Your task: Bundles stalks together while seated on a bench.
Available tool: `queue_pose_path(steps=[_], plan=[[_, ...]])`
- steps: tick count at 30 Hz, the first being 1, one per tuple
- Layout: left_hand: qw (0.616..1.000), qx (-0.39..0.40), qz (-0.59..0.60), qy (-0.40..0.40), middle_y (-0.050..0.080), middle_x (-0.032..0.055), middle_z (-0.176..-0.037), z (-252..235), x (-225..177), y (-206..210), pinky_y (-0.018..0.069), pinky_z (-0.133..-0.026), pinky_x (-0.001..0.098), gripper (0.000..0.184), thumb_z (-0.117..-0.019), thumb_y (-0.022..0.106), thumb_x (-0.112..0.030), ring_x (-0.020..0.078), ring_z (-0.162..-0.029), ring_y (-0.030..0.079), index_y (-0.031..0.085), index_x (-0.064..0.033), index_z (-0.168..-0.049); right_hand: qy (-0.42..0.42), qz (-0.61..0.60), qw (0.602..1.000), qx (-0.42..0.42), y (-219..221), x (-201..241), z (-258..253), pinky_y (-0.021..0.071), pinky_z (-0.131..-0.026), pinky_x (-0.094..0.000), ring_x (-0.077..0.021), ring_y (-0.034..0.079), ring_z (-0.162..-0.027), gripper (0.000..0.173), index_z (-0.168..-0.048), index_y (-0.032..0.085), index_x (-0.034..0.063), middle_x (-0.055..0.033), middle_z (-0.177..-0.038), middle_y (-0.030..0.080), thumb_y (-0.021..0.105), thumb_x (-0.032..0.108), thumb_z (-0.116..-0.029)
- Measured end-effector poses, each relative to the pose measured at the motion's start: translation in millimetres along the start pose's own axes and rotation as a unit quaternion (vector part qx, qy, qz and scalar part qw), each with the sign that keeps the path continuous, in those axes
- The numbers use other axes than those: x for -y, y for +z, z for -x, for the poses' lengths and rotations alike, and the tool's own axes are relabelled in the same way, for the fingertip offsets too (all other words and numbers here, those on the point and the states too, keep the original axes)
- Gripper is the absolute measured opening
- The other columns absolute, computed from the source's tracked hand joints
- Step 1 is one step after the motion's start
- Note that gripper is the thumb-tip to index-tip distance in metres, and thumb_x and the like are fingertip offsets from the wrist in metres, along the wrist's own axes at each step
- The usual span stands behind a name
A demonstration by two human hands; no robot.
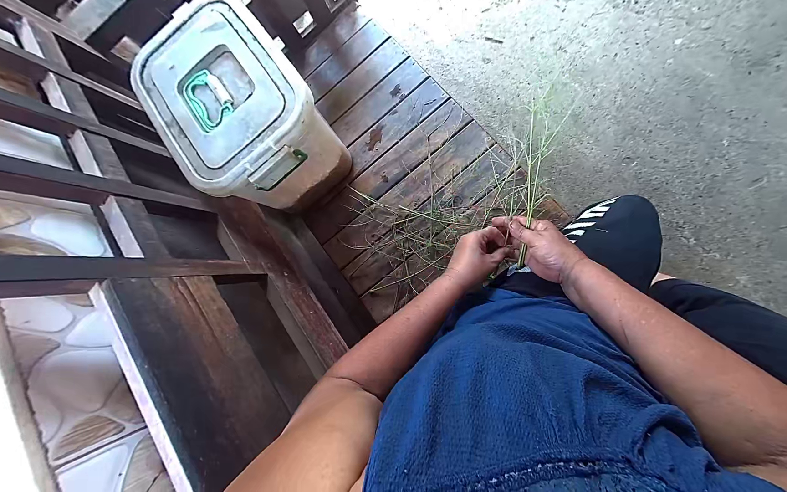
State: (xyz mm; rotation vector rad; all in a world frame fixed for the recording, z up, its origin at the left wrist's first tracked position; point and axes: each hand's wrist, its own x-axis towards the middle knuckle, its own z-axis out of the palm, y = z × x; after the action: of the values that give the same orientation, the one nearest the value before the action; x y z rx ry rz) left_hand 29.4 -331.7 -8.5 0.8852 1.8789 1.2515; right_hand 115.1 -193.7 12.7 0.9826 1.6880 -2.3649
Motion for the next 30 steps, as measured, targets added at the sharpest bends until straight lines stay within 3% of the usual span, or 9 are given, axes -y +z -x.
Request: queue_pose_path(steps=[3,5,8,10,14,18,24,26,30], plan=[[0.999,0.041,-0.023,0.016,0.07,0.0148,-0.089,1.0,-0.2,-5.0,0.0568,-0.082,0.0404,0.011,-0.0966,0.067,-0.006,0.0194,-0.081,0.068,0.068,0.0049,-0.099,0.015,-0.015,0.999,-0.029,1.7,-0.2,-1.8,0.0587,-0.078,-0.0331,-0.0144,0.068,-0.086,0.024,-0.115,0.063,0.0011,-0.0073,-0.102,0.069,0.042,0.011,-0.1103],[0.997,0.068,-0.043,0.014,0.073,0.0149,-0.093,-4.2,-2.4,-20.9,0.058,-0.084,0.0406,0.017,-0.1008,0.062,-0.01,0.0189,-0.083,0.07,0.071,0.0049,-0.105,0.033,-0.036,0.997,-0.054,4.1,4.8,-0.6,0.0603,-0.074,-0.0347,-0.0174,0.07,-0.082,0.023,-0.113,0.061,0.0013,-0.0088,-0.098,0.069,0.041,0.012,-0.1108],[0.994,-0.028,-0.109,-0.009,0.073,0.0162,-0.103,-13.3,2.6,-51.6,0.0563,-0.09,0.0412,0.021,-0.1022,0.059,-0.01,0.0213,-0.092,0.07,0.072,0.002,-0.112,0.067,-0.07,0.992,-0.076,4.4,12.1,0.7,0.0633,-0.074,-0.04,-0.0258,0.075,-0.086,0.026,-0.116,0.058,0.0008,-0.0139,-0.098,0.073,0.036,0.016,-0.1129],[0.978,-0.093,-0.179,-0.044,0.069,0.0186,-0.114,-16.1,9.9,-73.1,0.0541,-0.097,0.0463,0.02,-0.101,0.059,-0.008,0.0279,-0.103,0.068,0.073,-0.0011,-0.114,0.072,-0.08,0.992,-0.069,4.7,12.7,-0.3,0.064,-0.072,-0.0418,-0.0273,0.076,-0.08,0.027,-0.114,0.057,0.0008,-0.0147,-0.091,0.073,0.036,0.018,-0.1133],[0.952,-0.128,-0.268,-0.071,0.062,0.0253,-0.126,-8.7,33.6,-90.7,0.0505,-0.103,0.0551,0.027,-0.0934,0.065,-0.001,0.0401,-0.118,0.061,0.073,-0.0056,-0.118,0.059,-0.014,0.997,-0.043,6.6,11.7,6.6,0.0596,-0.062,-0.0335,-0.0161,0.065,-0.061,0.028,-0.118,0.057,0.0016,-0.0052,-0.075,0.062,0.037,0.02,-0.1132],[0.946,-0.097,-0.29,-0.105,0.058,0.0254,-0.136,-12.0,46.6,-92.1,0.0473,-0.109,0.0466,0.035,-0.0901,0.064,-0.002,0.037,-0.128,0.057,0.073,-0.0078,-0.123,0.063,0.007,0.997,-0.035,8.2,20.9,3.9,0.0517,-0.056,-0.0266,-0.0114,0.055,-0.057,0.024,-0.117,0.059,0.002,-0.0009,-0.072,0.055,0.04,0.016,-0.1119],[0.945,-0.113,-0.281,-0.121,0.06,0.0235,-0.134,-9.1,37.2,-90.4,0.0402,-0.115,0.0482,0.025,-0.0927,0.069,-0.009,0.0387,-0.132,0.053,0.076,-0.0063,-0.116,0.079,-0.024,0.996,-0.039,7.3,19.9,7.0,0.0501,-0.053,-0.027,-0.0123,0.054,-0.054,0.024,-0.112,0.061,0.003,-0.0017,-0.07,0.054,0.041,0.017,-0.1119],[0.945,-0.123,-0.278,-0.12,0.061,0.0225,-0.133,-9.0,32.6,-93.8,0.038,-0.116,0.0482,0.022,-0.0923,0.07,-0.011,0.0389,-0.132,0.052,0.077,-0.0068,-0.113,0.069,-0.038,0.996,-0.034,4.0,17.8,8.8,0.0474,-0.05,-0.0251,-0.0109,0.051,-0.051,0.019,-0.108,0.063,0.0034,-0.0005,-0.067,0.052,0.048,0.015,-0.1097],[0.933,-0.053,-0.308,-0.179,0.065,0.0197,-0.129,-11.9,6.6,-110.2,0.0386,-0.115,0.0503,0.024,-0.0948,0.068,-0.013,0.0368,-0.13,0.054,0.075,-0.0051,-0.116,0.067,-0.029,0.996,0.044,-4.2,14.9,11.8,0.0354,-0.043,-0.0214,-0.0048,0.034,-0.042,0.015,-0.105,0.067,0.0055,0.0073,-0.054,0.036,0.054,0.014,-0.1063]])
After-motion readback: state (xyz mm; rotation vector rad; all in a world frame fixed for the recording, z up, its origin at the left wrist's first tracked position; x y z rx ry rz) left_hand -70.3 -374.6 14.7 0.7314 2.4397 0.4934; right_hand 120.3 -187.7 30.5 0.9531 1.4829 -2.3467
